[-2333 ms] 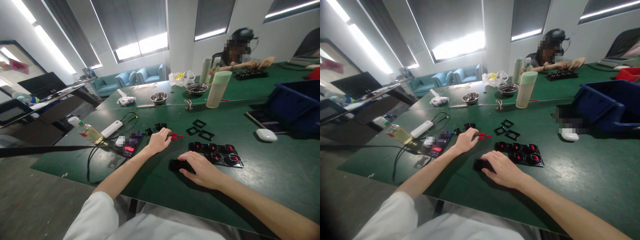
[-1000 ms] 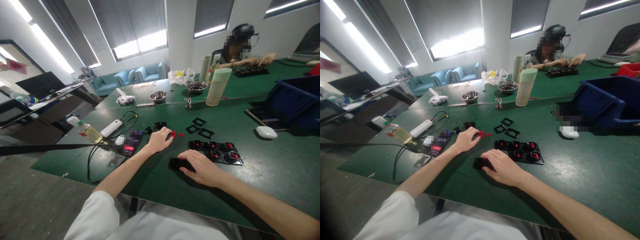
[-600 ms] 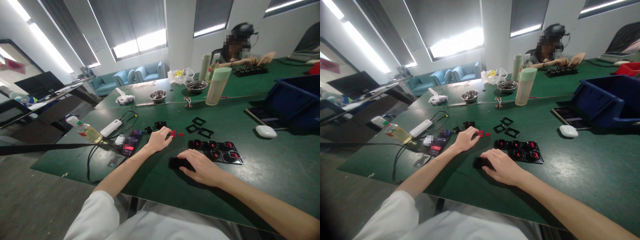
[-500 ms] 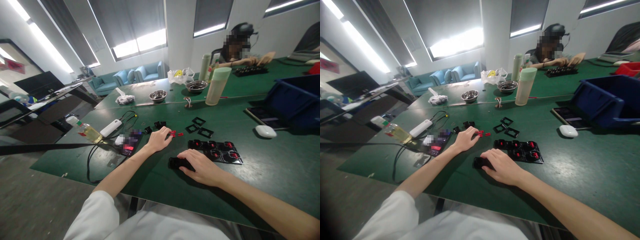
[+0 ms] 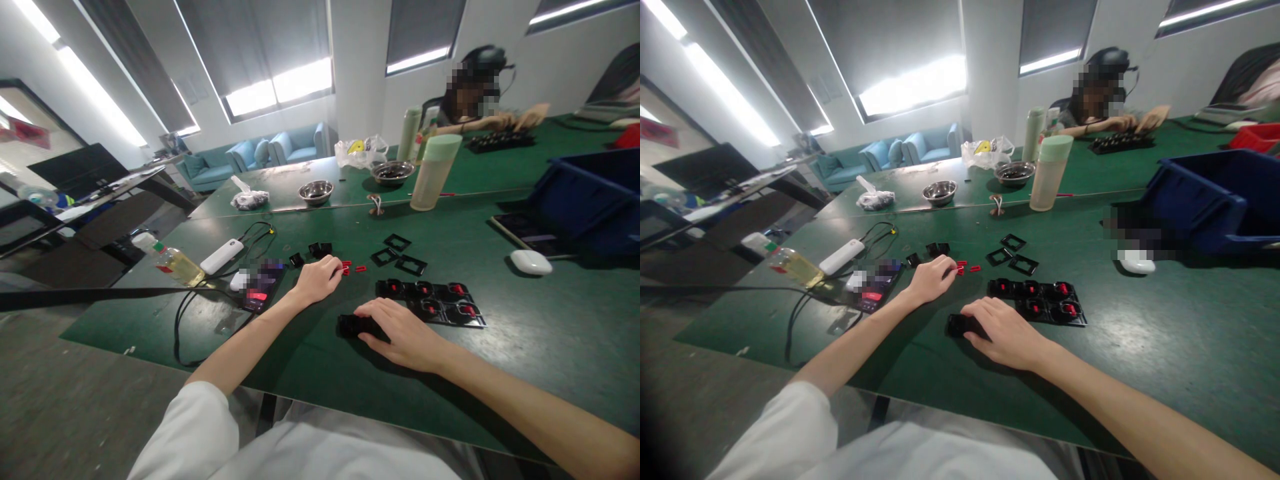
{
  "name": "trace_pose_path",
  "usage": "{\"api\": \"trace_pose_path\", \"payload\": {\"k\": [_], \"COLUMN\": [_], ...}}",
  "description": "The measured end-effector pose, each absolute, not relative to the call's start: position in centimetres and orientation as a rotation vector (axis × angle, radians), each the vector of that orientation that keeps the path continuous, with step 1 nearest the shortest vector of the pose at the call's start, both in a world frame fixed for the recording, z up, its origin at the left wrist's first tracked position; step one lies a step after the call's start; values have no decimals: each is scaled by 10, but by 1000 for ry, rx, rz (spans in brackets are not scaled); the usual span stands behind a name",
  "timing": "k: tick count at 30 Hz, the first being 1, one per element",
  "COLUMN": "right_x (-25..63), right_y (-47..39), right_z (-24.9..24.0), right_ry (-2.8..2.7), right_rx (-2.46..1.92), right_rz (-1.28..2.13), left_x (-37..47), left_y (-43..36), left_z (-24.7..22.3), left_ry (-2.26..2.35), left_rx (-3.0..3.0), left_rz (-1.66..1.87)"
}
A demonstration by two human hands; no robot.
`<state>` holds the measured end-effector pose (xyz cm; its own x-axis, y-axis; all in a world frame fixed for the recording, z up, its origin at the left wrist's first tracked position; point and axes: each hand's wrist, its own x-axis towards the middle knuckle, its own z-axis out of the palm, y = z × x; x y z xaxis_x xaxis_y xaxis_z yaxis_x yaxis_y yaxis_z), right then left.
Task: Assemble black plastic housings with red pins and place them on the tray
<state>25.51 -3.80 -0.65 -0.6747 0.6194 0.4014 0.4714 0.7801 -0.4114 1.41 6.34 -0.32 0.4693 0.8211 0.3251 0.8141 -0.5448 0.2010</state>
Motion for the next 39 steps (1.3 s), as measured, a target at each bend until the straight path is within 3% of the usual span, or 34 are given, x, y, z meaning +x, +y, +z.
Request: {"api": "trace_pose_path", "payload": {"k": [39], "right_x": [255], "right_y": [-38], "right_z": [-7], "right_ry": [-2435], "right_rx": [-794], "right_rz": [357], "left_x": [11], "left_y": [66], "left_z": [-6], "left_ry": [1364], "left_rx": [2693], "left_rz": [615]}}
